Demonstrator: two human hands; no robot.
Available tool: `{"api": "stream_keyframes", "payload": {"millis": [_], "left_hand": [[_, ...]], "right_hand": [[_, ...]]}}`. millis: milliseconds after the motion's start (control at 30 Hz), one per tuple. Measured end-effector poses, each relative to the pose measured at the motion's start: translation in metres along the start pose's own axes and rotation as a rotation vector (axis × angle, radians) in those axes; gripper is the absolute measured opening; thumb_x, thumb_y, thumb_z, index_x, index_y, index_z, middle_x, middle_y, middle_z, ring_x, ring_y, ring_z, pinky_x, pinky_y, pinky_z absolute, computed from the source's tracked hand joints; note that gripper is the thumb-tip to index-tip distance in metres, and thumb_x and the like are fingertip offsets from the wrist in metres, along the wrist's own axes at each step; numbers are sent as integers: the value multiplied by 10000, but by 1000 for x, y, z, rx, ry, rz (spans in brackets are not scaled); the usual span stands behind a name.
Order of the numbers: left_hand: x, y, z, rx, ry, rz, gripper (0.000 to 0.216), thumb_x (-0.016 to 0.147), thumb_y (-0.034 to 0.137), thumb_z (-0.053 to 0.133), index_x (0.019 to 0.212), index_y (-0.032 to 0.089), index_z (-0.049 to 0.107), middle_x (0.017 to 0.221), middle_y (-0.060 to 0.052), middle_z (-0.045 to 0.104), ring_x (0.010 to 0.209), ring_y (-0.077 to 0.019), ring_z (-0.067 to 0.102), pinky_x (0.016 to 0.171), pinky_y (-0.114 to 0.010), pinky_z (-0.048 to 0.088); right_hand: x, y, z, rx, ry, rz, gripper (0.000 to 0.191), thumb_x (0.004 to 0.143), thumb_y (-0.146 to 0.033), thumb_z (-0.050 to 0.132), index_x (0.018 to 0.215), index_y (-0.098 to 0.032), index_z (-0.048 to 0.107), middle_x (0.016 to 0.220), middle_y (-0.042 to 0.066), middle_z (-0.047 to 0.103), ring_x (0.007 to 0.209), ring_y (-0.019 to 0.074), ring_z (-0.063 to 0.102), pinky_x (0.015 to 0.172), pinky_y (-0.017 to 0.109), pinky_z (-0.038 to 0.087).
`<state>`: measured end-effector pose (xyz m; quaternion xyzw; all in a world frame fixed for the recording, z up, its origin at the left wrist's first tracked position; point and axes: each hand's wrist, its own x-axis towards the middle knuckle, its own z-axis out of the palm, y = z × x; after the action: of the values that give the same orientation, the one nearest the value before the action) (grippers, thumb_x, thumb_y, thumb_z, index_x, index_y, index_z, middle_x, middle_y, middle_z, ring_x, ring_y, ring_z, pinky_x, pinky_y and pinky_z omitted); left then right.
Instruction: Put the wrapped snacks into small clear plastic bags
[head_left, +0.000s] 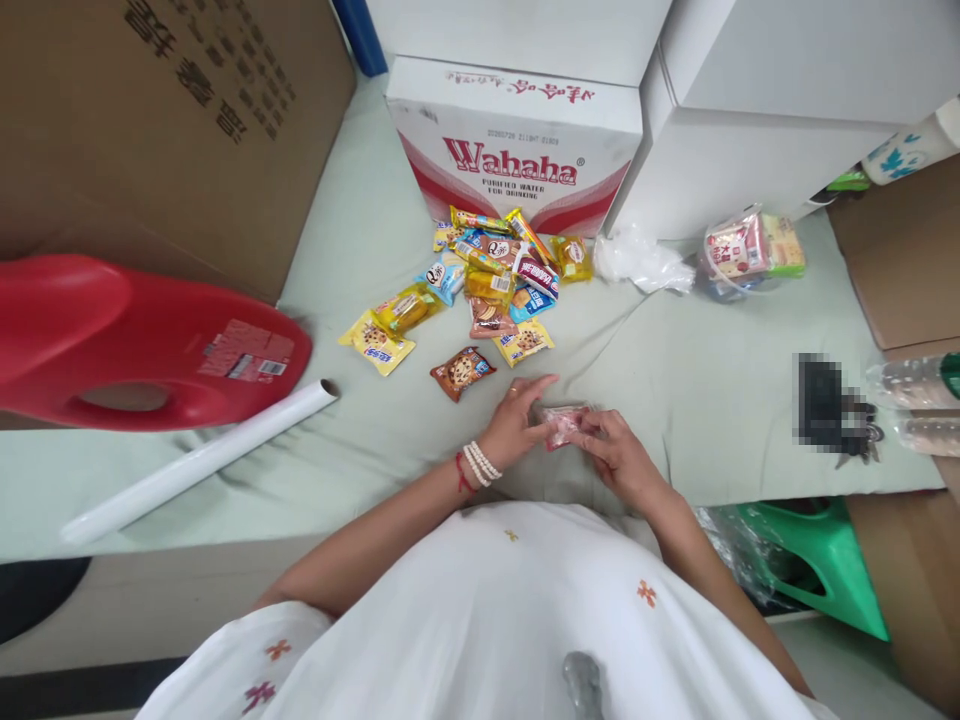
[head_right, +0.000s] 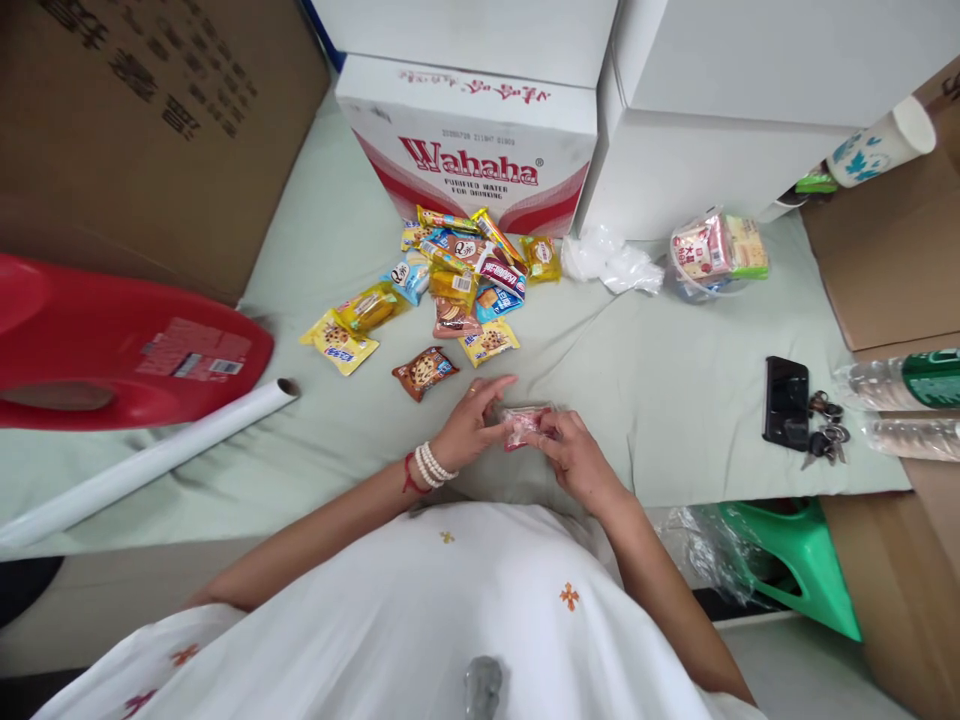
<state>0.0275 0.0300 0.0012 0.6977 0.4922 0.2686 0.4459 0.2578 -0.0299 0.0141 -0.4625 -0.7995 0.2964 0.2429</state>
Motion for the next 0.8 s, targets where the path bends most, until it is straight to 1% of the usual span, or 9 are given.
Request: {"api": "stream_keyframes", "payload": {"millis": [133, 200, 267, 400, 533, 600, 667, 733, 800], "left_hand": [[10, 3, 0, 122, -163, -75, 367, 860, 386, 739, 1154, 171, 781, 1064, -103, 661, 913, -220, 629, 841, -363, 551], [12, 9, 1, 205, -203, -106, 347, 850, 394, 733, 1121, 187, 796, 1013, -90, 676, 889, -222, 640, 835, -358, 547], [13, 16, 2, 279, -208, -131, 360, 834, 412, 731, 1126, 211, 795, 1010, -86, 686, 918, -237, 647, 852, -360, 539], [12, 29, 6, 388, -254, -139, 314, 816, 444, 722, 988, 190, 788, 972, -109, 686, 983, -269, 633, 895, -366, 517], [6, 43, 9, 490, -280, -76, 402, 758, 492, 780, 944, 142, 715, 1034, -160, 669, 1052, -313, 609, 963, -406, 488], [1, 49, 11, 507, -291, -66, 381, 790, 470, 755, 972, 147, 668, 999, -151, 676, 1023, -313, 620, 933, -408, 485], [-2, 55, 12, 478, -291, -109, 347, 847, 451, 698, 1021, 162, 619, 940, -118, 681, 927, -292, 643, 833, -388, 488], [-3, 57, 15, 418, -275, -176, 338, 876, 456, 663, 1049, 178, 576, 906, -87, 680, 830, -270, 654, 723, -362, 467], [-2, 57, 19, 370, -237, -215, 335, 869, 457, 671, 1034, 192, 550, 908, -75, 675, 806, -263, 661, 680, -348, 448]], "right_hand": [[-4, -6, -16, 117, -35, 18, 428, 1051, -245, 440, 1438, -333, 600, 1262, 89, 663, 1147, 247, 613, 999, 445, 525], [-6, -4, -21, 159, 37, 151, 482, 1074, -300, 412, 1554, -318, 453, 1239, 89, 688, 1104, 232, 650, 996, 432, 534], [-8, 2, -21, 67, 157, 311, 504, 1071, -377, 429, 1565, -272, 432, 1233, 114, 681, 1096, 249, 648, 990, 444, 537], [-14, 23, -14, -286, 222, 416, 472, 930, -488, 640, 1287, -181, 679, 1386, 205, 560, 1305, 378, 467, 1097, 587, 436], [-24, 33, -18, -275, 201, 424, 212, 885, -410, 648, 914, -204, 691, 1371, 168, 568, 1377, 380, 403, 1132, 591, 394], [-26, 29, -27, -177, 217, 416, 170, 906, -380, 606, 891, -215, 646, 1320, 142, 608, 1302, 330, 505, 1094, 528, 445], [-26, 20, -36, -72, 241, 429, 146, 936, -366, 582, 926, -224, 617, 1143, 99, 681, 1075, 255, 633, 971, 425, 524], [-23, 6, -40, -29, 272, 418, 124, 962, -347, 572, 928, -232, 605, 944, 45, 699, 866, 202, 656, 828, 341, 551], [-19, -10, -35, -58, 282, 309, 112, 987, -291, 544, 939, -232, 626, 916, 42, 706, 848, 192, 667, 793, 315, 556]]}}
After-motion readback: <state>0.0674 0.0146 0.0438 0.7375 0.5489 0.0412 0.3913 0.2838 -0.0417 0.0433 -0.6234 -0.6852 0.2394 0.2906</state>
